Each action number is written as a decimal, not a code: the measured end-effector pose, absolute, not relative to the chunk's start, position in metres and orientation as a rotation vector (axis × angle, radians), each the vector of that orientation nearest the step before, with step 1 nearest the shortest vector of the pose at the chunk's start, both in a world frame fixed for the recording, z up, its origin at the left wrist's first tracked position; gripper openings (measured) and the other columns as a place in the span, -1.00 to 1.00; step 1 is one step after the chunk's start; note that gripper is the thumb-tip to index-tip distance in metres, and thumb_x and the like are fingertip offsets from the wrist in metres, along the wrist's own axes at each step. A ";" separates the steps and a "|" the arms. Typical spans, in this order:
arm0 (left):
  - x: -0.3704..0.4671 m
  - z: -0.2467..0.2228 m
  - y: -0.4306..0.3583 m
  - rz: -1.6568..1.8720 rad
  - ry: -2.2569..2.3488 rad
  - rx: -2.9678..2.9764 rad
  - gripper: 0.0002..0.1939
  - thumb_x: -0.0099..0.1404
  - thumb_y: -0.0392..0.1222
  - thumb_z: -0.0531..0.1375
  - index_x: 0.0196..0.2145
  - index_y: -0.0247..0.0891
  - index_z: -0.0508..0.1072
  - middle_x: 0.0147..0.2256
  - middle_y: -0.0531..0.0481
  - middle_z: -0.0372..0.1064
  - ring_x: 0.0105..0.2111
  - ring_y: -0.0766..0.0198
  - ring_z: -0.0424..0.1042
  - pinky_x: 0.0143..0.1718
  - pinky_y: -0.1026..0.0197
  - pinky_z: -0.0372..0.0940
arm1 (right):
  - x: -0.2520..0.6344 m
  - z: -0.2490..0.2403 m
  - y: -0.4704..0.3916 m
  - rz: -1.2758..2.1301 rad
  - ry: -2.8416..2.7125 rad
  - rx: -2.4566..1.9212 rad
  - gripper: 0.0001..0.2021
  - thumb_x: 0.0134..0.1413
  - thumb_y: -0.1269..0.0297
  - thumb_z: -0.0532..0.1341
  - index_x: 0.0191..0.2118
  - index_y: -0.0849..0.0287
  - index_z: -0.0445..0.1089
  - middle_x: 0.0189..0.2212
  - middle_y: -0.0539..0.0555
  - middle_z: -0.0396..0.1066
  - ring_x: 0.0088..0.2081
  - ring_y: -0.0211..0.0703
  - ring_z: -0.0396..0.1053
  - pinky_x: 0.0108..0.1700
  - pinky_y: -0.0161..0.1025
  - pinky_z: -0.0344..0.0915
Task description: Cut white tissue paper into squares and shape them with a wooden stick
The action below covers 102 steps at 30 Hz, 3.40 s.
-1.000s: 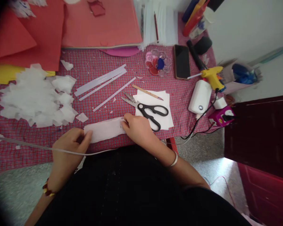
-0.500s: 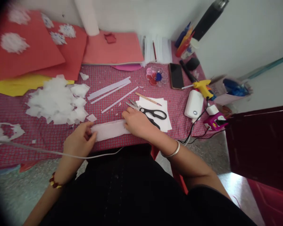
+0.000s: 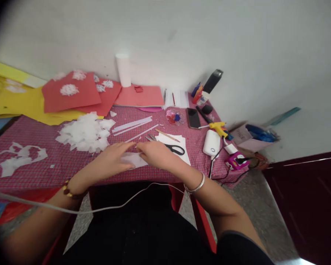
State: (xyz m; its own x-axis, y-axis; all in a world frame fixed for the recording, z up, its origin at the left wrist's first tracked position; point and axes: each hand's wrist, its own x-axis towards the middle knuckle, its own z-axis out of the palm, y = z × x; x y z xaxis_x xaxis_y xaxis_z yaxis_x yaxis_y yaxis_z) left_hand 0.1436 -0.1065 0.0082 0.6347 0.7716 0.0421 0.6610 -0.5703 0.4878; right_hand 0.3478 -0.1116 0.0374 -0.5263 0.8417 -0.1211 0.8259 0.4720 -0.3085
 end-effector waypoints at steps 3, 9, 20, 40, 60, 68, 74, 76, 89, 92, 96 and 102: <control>0.153 0.011 -0.109 0.076 1.135 2.430 -0.75 0.23 -0.15 0.14 -0.16 -0.26 0.48 -0.22 -0.16 0.53 -0.26 0.04 0.49 -0.26 0.12 0.27 | 0.348 0.048 -0.118 0.433 -2.672 -1.499 -0.88 0.17 0.40 0.14 -0.25 0.19 0.42 -0.40 0.06 0.48 -0.38 -0.18 0.34 -0.35 -0.27 0.02; 0.129 0.015 -0.136 0.361 1.329 2.243 -0.86 0.14 -0.18 0.22 -0.54 -0.23 0.41 -0.56 0.02 0.36 -0.52 0.21 0.32 -0.44 0.21 0.14 | 0.383 0.040 -0.137 0.318 -2.408 -1.571 -0.78 0.18 0.38 0.14 -0.06 0.24 0.39 -0.26 0.11 0.48 -0.27 -0.17 0.37 -0.23 -0.28 0.13; 0.100 0.013 -0.124 1.362 1.081 0.459 -0.74 0.26 -0.37 0.14 -0.13 -0.17 0.50 -0.22 -0.02 0.54 -0.27 0.25 0.54 -0.36 0.26 0.47 | 0.432 -0.015 -0.151 0.065 -2.506 -2.061 -0.54 0.20 0.25 0.10 0.20 0.24 0.26 -0.01 0.34 0.41 -0.04 0.15 0.41 -0.06 -0.10 0.28; 0.113 0.021 -0.138 1.433 0.857 0.310 -0.69 0.17 -0.50 0.21 -0.13 -0.27 0.47 -0.30 -0.02 0.54 -0.31 0.27 0.54 -0.25 0.26 0.47 | 0.398 0.005 -0.173 1.320 -1.796 -1.196 -0.44 0.09 0.16 0.28 0.19 0.15 0.19 -0.32 0.05 0.45 -0.35 -0.18 0.41 -0.31 -0.26 0.31; 0.112 0.008 -0.135 1.671 0.976 0.529 -0.79 0.06 -0.32 0.36 -0.32 -0.25 0.46 -0.44 0.14 0.46 -0.52 0.46 0.43 -0.51 0.40 0.26 | 0.315 -0.046 -0.213 2.239 -0.971 -0.411 -0.56 0.11 0.05 0.30 0.01 0.22 0.31 -0.30 0.07 0.44 -0.32 -0.25 0.48 -0.22 -0.27 0.43; 0.108 0.007 -0.132 1.766 1.076 0.540 -0.74 0.10 -0.34 0.33 -0.23 -0.15 0.51 -0.29 0.10 0.54 -0.43 0.40 0.50 -0.50 0.40 0.32 | 0.324 -0.034 -0.216 2.163 -1.153 -0.443 -0.49 0.07 -0.03 0.31 -0.01 0.25 0.31 -0.29 0.09 0.41 -0.29 -0.24 0.47 -0.22 -0.29 0.41; 0.117 0.009 -0.138 1.828 1.113 0.662 -0.83 0.13 -0.35 0.30 -0.29 -0.14 0.51 -0.30 0.08 0.55 -0.26 0.32 0.54 -0.34 0.36 0.41 | 0.321 -0.034 -0.215 2.188 -1.055 -0.444 -0.48 0.00 -0.05 0.34 -0.03 0.20 0.30 -0.34 0.03 0.42 -0.34 -0.24 0.45 -0.21 -0.24 0.41; 0.123 0.010 -0.141 1.823 1.084 0.691 -0.81 0.12 -0.35 0.31 -0.29 -0.13 0.53 -0.25 0.06 0.56 -0.21 0.30 0.54 -0.23 0.32 0.42 | 0.321 -0.036 -0.214 2.200 -1.021 -0.411 -0.50 0.00 -0.03 0.35 -0.05 0.21 0.31 -0.34 0.04 0.43 -0.34 -0.24 0.46 -0.19 -0.24 0.42; 0.127 0.011 -0.147 1.525 0.837 0.836 -0.57 -0.06 -0.39 0.42 -0.19 -0.16 0.54 -0.13 -0.02 0.56 -0.06 0.20 0.50 -0.02 0.22 0.37 | 0.329 -0.040 -0.206 2.180 -0.966 -0.341 -0.53 0.02 0.01 0.35 -0.07 0.22 0.31 -0.33 0.06 0.49 -0.34 -0.22 0.53 -0.26 -0.28 0.44; 0.123 0.011 -0.147 1.478 0.849 0.914 -0.54 -0.11 -0.37 0.44 -0.19 -0.17 0.56 -0.11 -0.05 0.55 -0.06 0.17 0.50 -0.02 0.21 0.37 | 0.330 -0.039 -0.205 2.172 -0.971 -0.323 -0.53 0.00 0.00 0.37 -0.12 0.22 0.29 -0.36 0.06 0.50 -0.36 -0.21 0.53 -0.25 -0.26 0.45; 0.118 0.013 -0.146 1.487 0.879 0.976 -0.58 -0.07 -0.35 0.43 -0.20 -0.17 0.57 -0.08 -0.04 0.54 -0.04 0.17 0.49 0.01 0.23 0.36 | 0.329 -0.038 -0.205 2.175 -0.966 -0.312 -0.56 -0.01 0.03 0.38 -0.17 0.23 0.28 -0.38 0.06 0.50 -0.40 -0.24 0.54 -0.32 -0.34 0.44; 0.119 0.012 -0.149 1.459 0.886 1.027 -0.61 -0.07 -0.35 0.44 -0.22 -0.16 0.58 -0.12 -0.05 0.56 -0.03 0.17 0.49 0.00 0.26 0.35 | 0.327 -0.041 -0.202 2.175 -0.956 -0.290 -0.55 -0.01 0.03 0.38 -0.15 0.23 0.28 -0.40 0.03 0.49 -0.41 -0.24 0.53 -0.30 -0.31 0.46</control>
State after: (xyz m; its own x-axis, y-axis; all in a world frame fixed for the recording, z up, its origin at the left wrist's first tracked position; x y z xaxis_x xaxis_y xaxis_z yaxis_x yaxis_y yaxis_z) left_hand 0.1194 -0.1485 0.0123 -0.0339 0.9914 0.1261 -0.3454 -0.1300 0.9294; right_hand 0.3268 -0.2023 -0.0409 -0.7074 0.7022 0.0805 -0.5343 -0.4567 -0.7113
